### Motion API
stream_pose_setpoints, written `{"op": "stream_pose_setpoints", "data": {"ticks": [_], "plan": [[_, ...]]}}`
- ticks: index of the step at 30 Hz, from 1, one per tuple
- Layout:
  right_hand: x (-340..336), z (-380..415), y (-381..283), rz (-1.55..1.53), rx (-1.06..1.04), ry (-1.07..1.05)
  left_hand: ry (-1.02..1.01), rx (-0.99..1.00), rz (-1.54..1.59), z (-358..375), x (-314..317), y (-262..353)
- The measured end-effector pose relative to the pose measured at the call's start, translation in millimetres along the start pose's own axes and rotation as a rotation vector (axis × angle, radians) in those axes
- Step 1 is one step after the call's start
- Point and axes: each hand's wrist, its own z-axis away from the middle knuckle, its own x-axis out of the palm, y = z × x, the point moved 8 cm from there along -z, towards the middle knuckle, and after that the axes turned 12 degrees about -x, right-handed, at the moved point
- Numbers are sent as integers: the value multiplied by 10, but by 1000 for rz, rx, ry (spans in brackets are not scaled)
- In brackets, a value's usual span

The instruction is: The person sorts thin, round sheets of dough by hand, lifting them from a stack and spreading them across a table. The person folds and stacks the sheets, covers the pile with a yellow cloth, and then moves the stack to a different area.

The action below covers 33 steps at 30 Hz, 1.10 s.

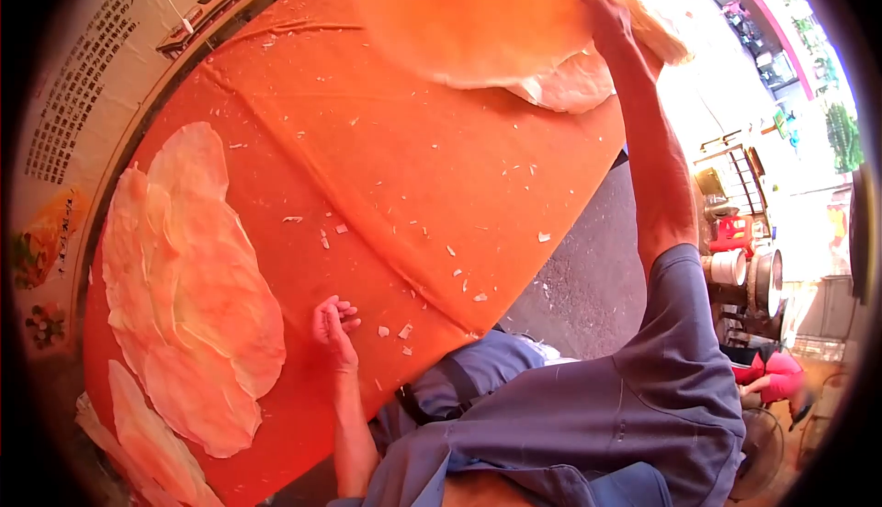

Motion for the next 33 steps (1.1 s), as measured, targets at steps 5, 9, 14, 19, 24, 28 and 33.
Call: {"op": "stream_pose_setpoints", "data": {"ticks": [5, 9, 14, 19, 24, 28, 33], "plan": [[-34, 629, 1381, 405, 261, -39, 22, 0, -71, 17, 8, 9], [1221, 2393, 1052, -52, 163, -332, 64, -47, -81, 24, 49, 48], [2592, 4377, 149, -387, 461, -863, -77, -17, -6, 25, 86, 13], [3644, 5279, -203, -486, 584, -997, -275, -77, 221, 265, -199, -172], [4224, 5655, -457, -413, 550, -1017, -17, 207, -363, 1079, -1367, -120], [4484, 5839, -640, -295, 413, -1185, 545, 637, -809, 1372, -2445, 565], [4334, 5892, -1754, -248, 354, -973, 786, 606, -1180, 1310, -3024, 733]]}}
